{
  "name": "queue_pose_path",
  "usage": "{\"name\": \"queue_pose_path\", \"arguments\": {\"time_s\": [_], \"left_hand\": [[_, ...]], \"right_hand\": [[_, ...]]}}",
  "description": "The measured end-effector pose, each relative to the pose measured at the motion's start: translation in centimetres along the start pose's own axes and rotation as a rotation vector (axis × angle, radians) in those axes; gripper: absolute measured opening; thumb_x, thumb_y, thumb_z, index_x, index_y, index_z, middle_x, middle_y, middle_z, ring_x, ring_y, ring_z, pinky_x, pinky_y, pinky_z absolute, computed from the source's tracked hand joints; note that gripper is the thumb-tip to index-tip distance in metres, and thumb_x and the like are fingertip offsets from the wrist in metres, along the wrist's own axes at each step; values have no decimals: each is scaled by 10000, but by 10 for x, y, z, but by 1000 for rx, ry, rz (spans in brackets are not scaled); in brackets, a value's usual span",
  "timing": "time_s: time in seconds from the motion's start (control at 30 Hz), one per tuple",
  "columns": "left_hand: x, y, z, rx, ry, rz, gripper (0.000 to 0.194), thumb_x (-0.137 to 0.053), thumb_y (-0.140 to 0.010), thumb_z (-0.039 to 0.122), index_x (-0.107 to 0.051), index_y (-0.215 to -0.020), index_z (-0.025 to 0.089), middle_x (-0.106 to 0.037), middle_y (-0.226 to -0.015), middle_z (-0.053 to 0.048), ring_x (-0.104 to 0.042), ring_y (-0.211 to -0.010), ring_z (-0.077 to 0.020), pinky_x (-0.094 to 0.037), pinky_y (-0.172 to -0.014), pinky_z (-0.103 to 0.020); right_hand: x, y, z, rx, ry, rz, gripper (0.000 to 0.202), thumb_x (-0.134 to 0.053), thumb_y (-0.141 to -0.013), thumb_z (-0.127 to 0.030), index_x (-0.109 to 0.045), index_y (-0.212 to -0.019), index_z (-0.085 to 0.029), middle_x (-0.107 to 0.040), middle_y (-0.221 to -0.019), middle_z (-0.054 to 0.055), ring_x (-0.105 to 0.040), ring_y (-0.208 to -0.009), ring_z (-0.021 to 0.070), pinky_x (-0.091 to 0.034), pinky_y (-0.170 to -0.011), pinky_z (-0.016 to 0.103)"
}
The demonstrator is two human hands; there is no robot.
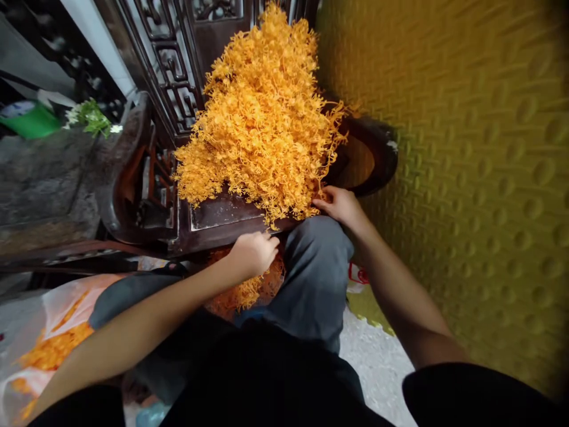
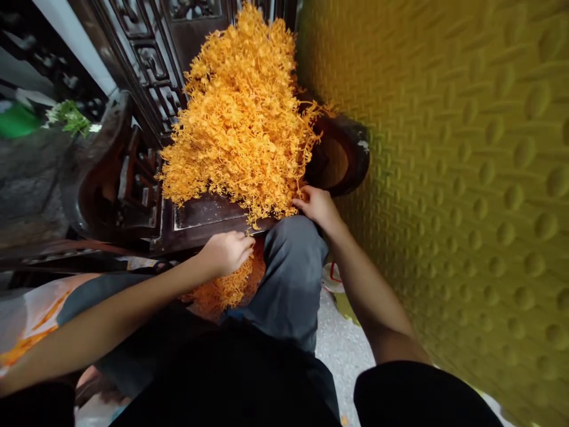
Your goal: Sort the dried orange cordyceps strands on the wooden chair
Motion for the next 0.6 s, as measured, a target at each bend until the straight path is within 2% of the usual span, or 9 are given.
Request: {"name": "queue_pose_path", "arguments": {"time_s": [0.03, 0.1, 0.17, 0.23, 0.33, 0.43, 0.57, 0.6], "left_hand": [[-6, -13, -9, 106, -5, -25, 386, -412, -1043, 378, -699, -1167, 151, -740, -1104, -171, -725, -1052, -327, -544, -887, -427], [-22, -33, -31, 303, -3, -78, 488, -494, -1005, 519, -688, -1163, 100, -738, -1079, -223, -734, -1037, -370, -554, -876, -450], [-32, -48, -49, 397, -10, -74, 609, -557, -960, 594, -634, -1237, 57, -725, -1120, -264, -725, -1078, -393, -553, -901, -459], [-39, -59, -60, 389, -25, -74, 549, -583, -968, 517, -599, -1285, 69, -712, -1183, -263, -716, -1120, -370, -549, -930, -433], [-50, -61, -66, 310, -22, -156, 296, -544, -978, 293, -655, -1220, 163, -741, -1171, -170, -732, -1089, -283, -556, -909, -350], [-63, -52, -64, 272, -15, -257, 271, -500, -952, 205, -718, -1113, 216, -767, -1091, -111, -750, -1017, -252, -573, -856, -324], [-96, -34, -54, 255, -58, -379, 265, -564, -910, 191, -762, -1080, 142, -748, -1151, -201, -728, -1116, -326, -572, -936, -398], [-108, -28, -53, 257, -67, -416, 255, -603, -888, 178, -767, -1075, 122, -744, -1161, -220, -719, -1140, -340, -570, -953, -408]], "right_hand": [[4, 1, 0, 4, -46, 49, 362, -677, -863, -356, -758, -1124, -119, -785, -1012, 148, -704, -856, 273, -486, -751, 330], [25, 10, -4, 25, -144, 183, 323, -646, -873, -344, -765, -1093, -139, -786, -996, 136, -703, -847, 271, -492, -747, 340], [52, 24, -7, 51, -276, 292, 300, -623, -902, -375, -760, -1073, -171, -783, -952, 112, -700, -821, 253, -497, -718, 333], [78, 40, -8, 70, -413, 361, 286, -633, -921, -415, -754, -1044, -187, -766, -881, 84, -678, -758, 214, -484, -662, 308], [112, 63, -10, 110, -622, 491, 262, -676, -923, -420, -747, -986, -175, -724, -803, 59, -623, -655, 153, -455, -598, 279], [138, 83, -14, 203, -799, 681, 286, -730, -902, -459, -733, -919, -174, -669, -750, 34, -590, -589, 124, -460, -572, 278], [162, 109, -11, 344, -872, 1004, 288, -747, -895, -513, -721, -892, -226, -667, -776, 7, -672, -733, 153, -493, -656, 307], [163, 109, -8, 361, -870, 1010, 285, -710, -919, -540, -723, -934, -256, -695, -848, 1, -704, -837, 174, -493, -686, 323]]}}
Point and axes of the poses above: each hand's wrist, its own y-axis away from the middle knuckle, its own x-axis out of the back of the hand, z = x × y, the point moved 10 cm from there along -y, towards the middle knuckle
